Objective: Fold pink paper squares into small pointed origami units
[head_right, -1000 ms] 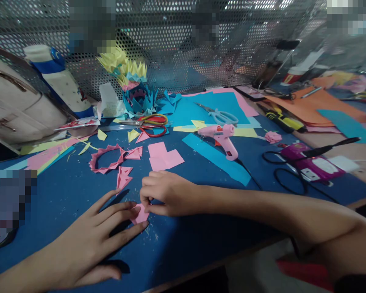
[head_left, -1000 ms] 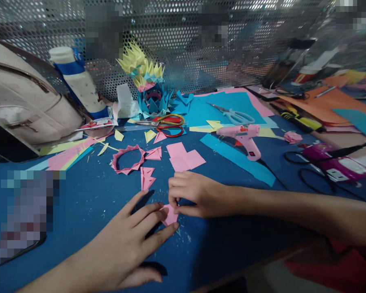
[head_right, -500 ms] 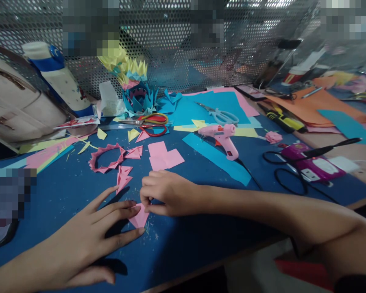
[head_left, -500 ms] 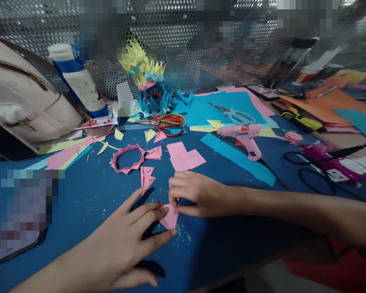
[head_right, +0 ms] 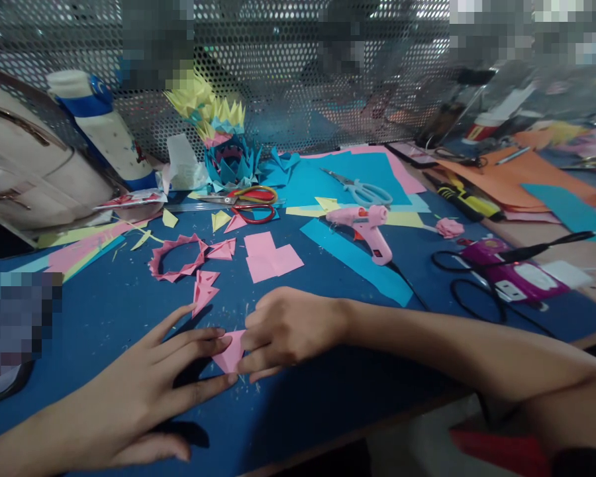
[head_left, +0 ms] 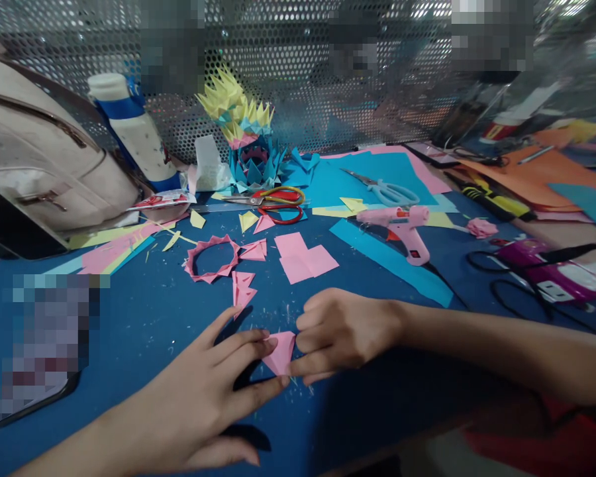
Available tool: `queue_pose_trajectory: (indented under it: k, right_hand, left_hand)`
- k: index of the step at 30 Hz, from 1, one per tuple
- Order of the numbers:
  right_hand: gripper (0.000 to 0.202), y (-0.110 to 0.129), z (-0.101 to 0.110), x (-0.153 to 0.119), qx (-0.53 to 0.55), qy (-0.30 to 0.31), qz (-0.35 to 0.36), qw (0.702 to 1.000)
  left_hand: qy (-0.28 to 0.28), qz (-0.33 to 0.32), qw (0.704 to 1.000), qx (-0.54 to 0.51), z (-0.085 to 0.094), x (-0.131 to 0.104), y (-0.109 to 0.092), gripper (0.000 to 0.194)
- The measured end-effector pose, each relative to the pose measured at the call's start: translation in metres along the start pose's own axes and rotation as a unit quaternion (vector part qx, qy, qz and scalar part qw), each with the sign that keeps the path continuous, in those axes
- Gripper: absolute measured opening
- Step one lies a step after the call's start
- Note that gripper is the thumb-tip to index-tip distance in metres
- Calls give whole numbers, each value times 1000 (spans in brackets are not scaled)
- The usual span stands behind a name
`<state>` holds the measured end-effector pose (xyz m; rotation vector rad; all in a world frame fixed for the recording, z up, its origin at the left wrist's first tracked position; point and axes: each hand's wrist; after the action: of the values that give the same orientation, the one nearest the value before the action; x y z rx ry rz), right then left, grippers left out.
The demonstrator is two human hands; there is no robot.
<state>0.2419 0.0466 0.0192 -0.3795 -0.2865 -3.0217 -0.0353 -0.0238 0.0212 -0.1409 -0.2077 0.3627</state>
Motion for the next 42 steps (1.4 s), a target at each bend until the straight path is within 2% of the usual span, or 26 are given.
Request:
queue_pose_trajectory:
  k: [5,12,19,23,28,32,38,42]
  right_hand:
    - [23,-1,-2,0,38,42,-25,998]
    - [25,-10,3,-7,9,-21,-26,999]
    - [22,-19,12,-12,-2,-9,-65,998]
    - [24,-13,12,-9,-60,-13,-38,997]
    - [22,-4,9,-1,-174,-34,32,984]
    - [27,-3,5,3,-188,-29,27,981]
    - [29,-6,-2,8,-125,-7,-29,992]
    - [20,-8,-6,10,33,-31,-119,992]
  left_hand:
    - [11,0,1000,-5,0,-1,1,63]
    - [37,-4,999,-1,3,0,2,61]
    - [15,3,1000,-13,0,-2,1,58]
    - [10,2,1000,-12,-1,-2,1,57]
    - [-4,-4,1000,0,-5,-3,1,55]
    - [-21,-19,999,26,-7,-2,3,54]
    - [-18,-29,998,52,-6,0,2,58]
    - [-14,-24,998,52,-6,0,2,58]
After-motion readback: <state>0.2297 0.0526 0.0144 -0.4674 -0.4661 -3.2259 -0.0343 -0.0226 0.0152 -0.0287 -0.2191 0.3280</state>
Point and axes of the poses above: each hand's wrist, its own x-axis towards the middle knuckle, its own z-axis out of the back of the hand, y = z × x, and after that the axes turned 2 degrees about -y, right-handed
